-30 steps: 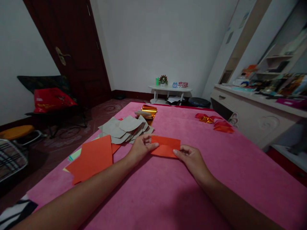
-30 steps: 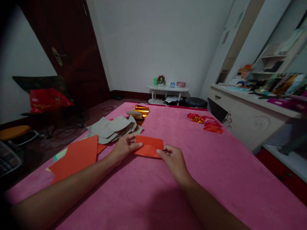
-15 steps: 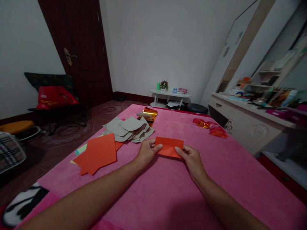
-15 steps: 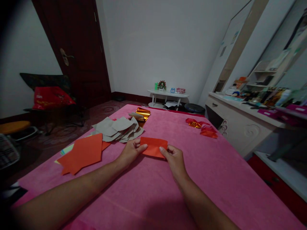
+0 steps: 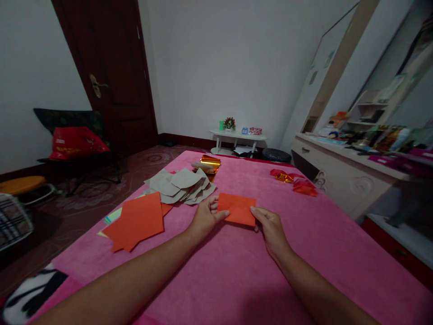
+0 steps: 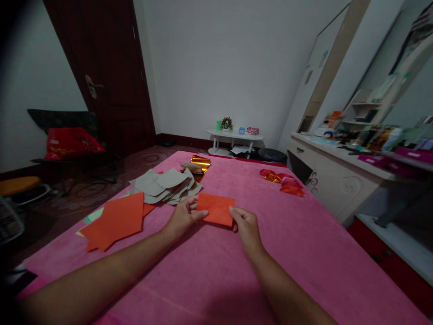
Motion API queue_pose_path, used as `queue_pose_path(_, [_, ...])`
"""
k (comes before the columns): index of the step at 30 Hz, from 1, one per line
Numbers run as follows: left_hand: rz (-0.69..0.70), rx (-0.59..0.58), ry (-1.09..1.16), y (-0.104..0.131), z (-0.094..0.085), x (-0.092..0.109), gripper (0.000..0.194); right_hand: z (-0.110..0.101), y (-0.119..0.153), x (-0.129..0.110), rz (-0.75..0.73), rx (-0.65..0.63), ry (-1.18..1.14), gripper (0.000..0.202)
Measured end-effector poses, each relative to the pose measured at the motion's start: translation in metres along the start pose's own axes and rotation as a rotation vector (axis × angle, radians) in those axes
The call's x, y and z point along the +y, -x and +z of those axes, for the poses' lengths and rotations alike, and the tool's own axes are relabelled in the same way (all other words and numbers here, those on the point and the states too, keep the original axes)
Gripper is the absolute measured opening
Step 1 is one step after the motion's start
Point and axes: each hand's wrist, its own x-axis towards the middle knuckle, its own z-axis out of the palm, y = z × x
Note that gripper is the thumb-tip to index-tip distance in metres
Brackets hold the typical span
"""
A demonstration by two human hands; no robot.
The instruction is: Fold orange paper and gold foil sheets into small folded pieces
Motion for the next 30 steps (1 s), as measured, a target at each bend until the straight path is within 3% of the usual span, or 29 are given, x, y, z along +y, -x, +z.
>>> queue_pose_path(4, [0.103, 0.013, -0.088, 0.004, 0.001, 0.005, 0.082, -0.001, -0.002, 0.004, 0.059, 0.025, -0.085, 0.034])
queue_pose_path(8, [0.244, -0.053, -0.176, 0.006, 0.001, 0.006, 0.053, -0.001, -0.002, 0.003, 0.1, 0.053, -0.152, 0.029])
queue_pose_path(11, [0.195, -0.01, -0.208, 0.004, 0.001, 0.004, 0.03, 0.0, -0.001, 0.0, 0.112, 0.054, -0.183, 0.028])
queue_pose_path(16, [0.116, 0.075, -0.211, 0.002, 0.002, 0.006, 0.012, 0.0, 0.001, -0.002, 0.118, 0.05, -0.205, 0.025])
queue_pose_path(22, [0.094, 0.092, -0.184, 0.002, -0.001, 0.008, 0.015, 0.0, 0.003, -0.006, 0.089, 0.051, -0.202, 0.026])
queue_pose_path(25, [0.088, 0.136, -0.179, 0.0, -0.003, 0.006, 0.017, 0.001, 0.004, -0.01, -0.017, 0.073, -0.15, 0.034])
queue_pose_path(30, [0.058, 0.193, -0.152, -0.002, -0.006, 0.005, 0.02, 0.003, 0.004, -0.012, -0.176, -0.043, 0.017, 0.038])
